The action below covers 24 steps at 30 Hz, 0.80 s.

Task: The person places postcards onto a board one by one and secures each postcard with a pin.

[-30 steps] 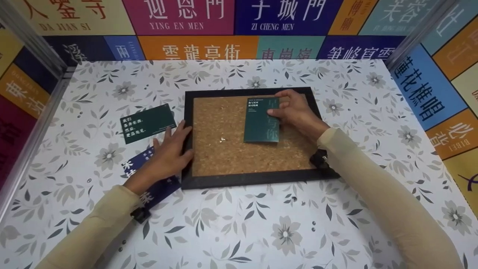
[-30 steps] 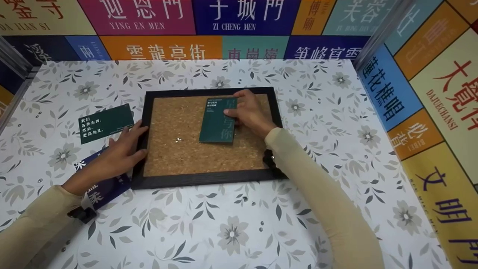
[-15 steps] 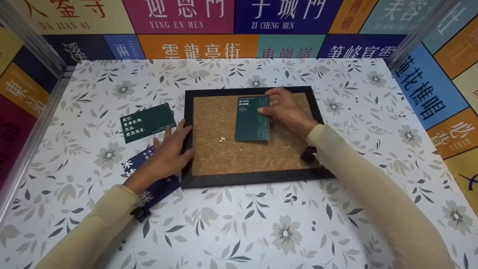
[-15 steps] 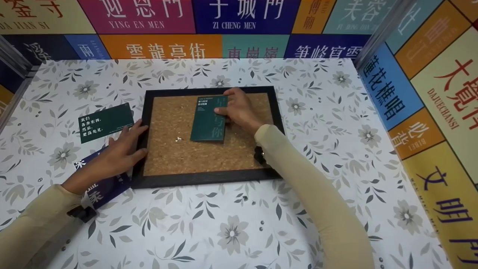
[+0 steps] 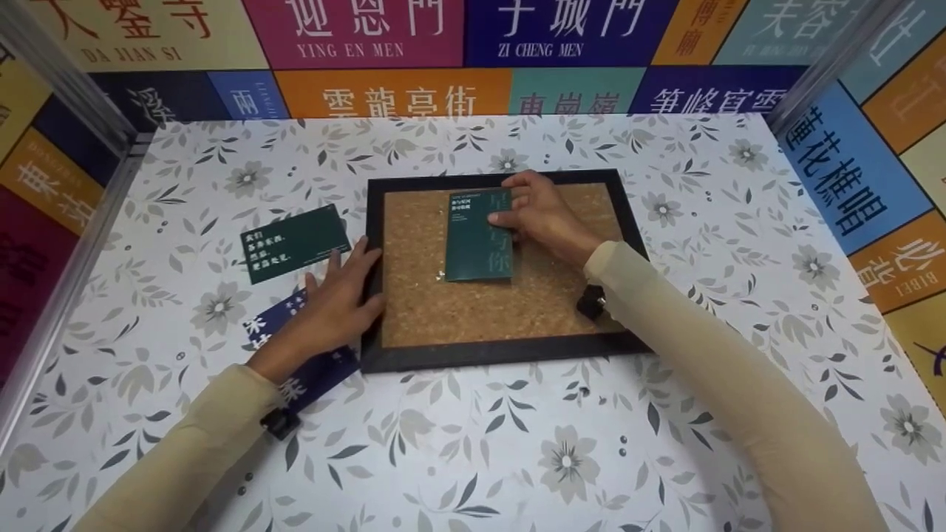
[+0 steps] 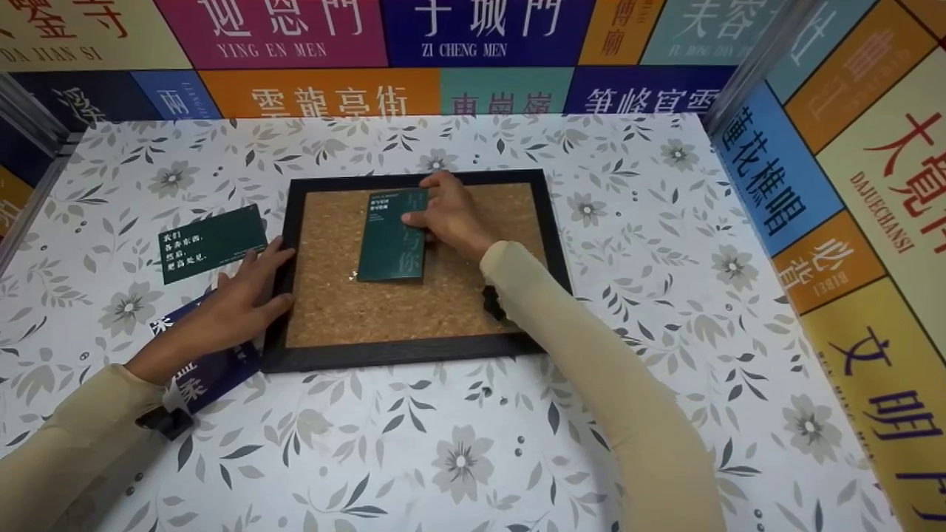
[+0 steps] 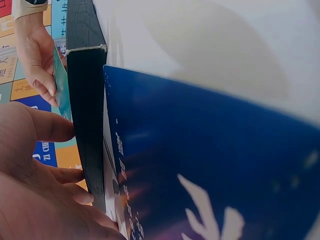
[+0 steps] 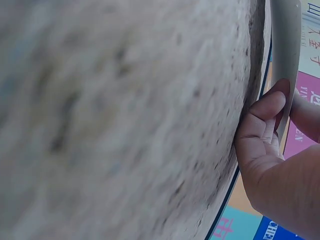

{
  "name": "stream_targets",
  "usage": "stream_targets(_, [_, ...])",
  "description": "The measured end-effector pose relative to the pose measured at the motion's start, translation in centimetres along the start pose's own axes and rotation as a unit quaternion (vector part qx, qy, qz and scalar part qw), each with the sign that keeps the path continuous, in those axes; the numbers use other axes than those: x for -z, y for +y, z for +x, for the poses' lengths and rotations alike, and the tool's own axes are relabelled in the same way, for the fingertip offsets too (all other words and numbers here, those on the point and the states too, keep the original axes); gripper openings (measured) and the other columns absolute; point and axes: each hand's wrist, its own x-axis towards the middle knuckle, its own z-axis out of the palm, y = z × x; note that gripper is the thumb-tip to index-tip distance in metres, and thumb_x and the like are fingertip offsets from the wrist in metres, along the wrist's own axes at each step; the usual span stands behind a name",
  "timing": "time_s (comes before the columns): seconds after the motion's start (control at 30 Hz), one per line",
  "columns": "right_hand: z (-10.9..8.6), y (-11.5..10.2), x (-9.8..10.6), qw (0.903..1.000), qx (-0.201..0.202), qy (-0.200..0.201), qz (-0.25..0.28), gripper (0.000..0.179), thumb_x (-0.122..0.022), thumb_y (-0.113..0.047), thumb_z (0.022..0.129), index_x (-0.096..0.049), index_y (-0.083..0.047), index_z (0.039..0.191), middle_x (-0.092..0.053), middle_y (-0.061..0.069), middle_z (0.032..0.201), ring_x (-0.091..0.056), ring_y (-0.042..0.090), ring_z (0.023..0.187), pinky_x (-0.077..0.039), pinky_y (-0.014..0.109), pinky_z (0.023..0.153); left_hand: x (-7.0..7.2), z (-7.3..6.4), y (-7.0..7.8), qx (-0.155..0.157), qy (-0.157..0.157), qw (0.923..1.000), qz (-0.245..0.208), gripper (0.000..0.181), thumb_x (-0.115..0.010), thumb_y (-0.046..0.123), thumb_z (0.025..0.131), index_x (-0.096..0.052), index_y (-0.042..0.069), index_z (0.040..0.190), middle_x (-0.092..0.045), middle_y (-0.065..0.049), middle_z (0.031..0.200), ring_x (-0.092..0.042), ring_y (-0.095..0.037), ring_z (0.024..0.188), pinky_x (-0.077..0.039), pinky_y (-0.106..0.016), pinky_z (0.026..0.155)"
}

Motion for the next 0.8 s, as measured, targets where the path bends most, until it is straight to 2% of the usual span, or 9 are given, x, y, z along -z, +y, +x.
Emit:
stream_targets(0.13, [0.2, -0.2, -0.6, 1.0, 0.005, -0.005, 0.0, 0.065, -0.082, -0.004, 0.099, -0.047, -0.006, 0.154, -0.062, 0.015, 0.12, -0.069, 0.019, 0.091, -0.056, 0.031, 0.067, -0.1, 0.0, -0.1, -0.01, 0.006, 0.9999, -0.012, 0.075, -0.059, 0.028, 0.109, -0.027, 0.007, 0.174, -0.002, -0.012, 0.185, 0.012, -0.053, 0.165, 0.019, -0.083, 0.119])
stream_targets(0.4, [0.5, -0.5, -1.5, 0.9998, 0.016, -0.011, -0.006, 0.063, -0.081, -0.004, 0.1, -0.047, -0.004, 0.152, -0.063, 0.012, 0.102, -0.057, 0.016, 0.075, -0.048, 0.03, 0.062, -0.6, 0.5, -1.2, -0.005, 0.009, 0.9999, -0.006, 0.074, -0.058, 0.03, 0.111, -0.027, 0.01, 0.175, -0.003, -0.008, 0.186, 0.011, -0.049, 0.166, 0.018, -0.082, 0.12])
stream_targets(0.57, [0.7, -0.9, -2.3, 0.9998, 0.013, -0.012, -0.005, 0.061, -0.082, -0.005, 0.1, -0.048, -0.007, 0.151, -0.055, 0.007, 0.089, -0.05, 0.015, 0.069, -0.047, 0.031, 0.062, -0.3, 0.2, -0.4, -0.004, 0.004, 0.9999, -0.013, 0.074, -0.058, 0.028, 0.111, -0.027, 0.008, 0.175, -0.003, -0.01, 0.186, 0.013, -0.05, 0.166, 0.019, -0.081, 0.12])
stream_targets(0.67, [0.8, -1.0, -2.8, 0.9998, 0.014, -0.016, -0.002, 0.062, -0.081, -0.005, 0.1, -0.047, -0.007, 0.152, -0.054, 0.007, 0.088, -0.052, 0.015, 0.07, -0.048, 0.031, 0.062, -0.1, -0.1, 0.2, 0.0, 0.003, 0.9999, -0.015, 0.074, -0.058, 0.027, 0.111, -0.027, 0.007, 0.175, -0.003, -0.011, 0.186, 0.013, -0.05, 0.166, 0.019, -0.08, 0.121])
stream_targets(0.8, [1.0, -1.2, -3.2, 0.9997, 0.012, -0.02, 0.005, 0.064, -0.081, -0.004, 0.099, -0.046, -0.006, 0.153, -0.064, 0.012, 0.102, -0.06, 0.017, 0.078, -0.051, 0.031, 0.064, 0.1, -0.3, 0.5, 0.003, 0.002, 0.9999, -0.014, 0.074, -0.057, 0.026, 0.111, -0.026, 0.007, 0.175, -0.003, -0.011, 0.186, 0.013, -0.05, 0.166, 0.02, -0.08, 0.121])
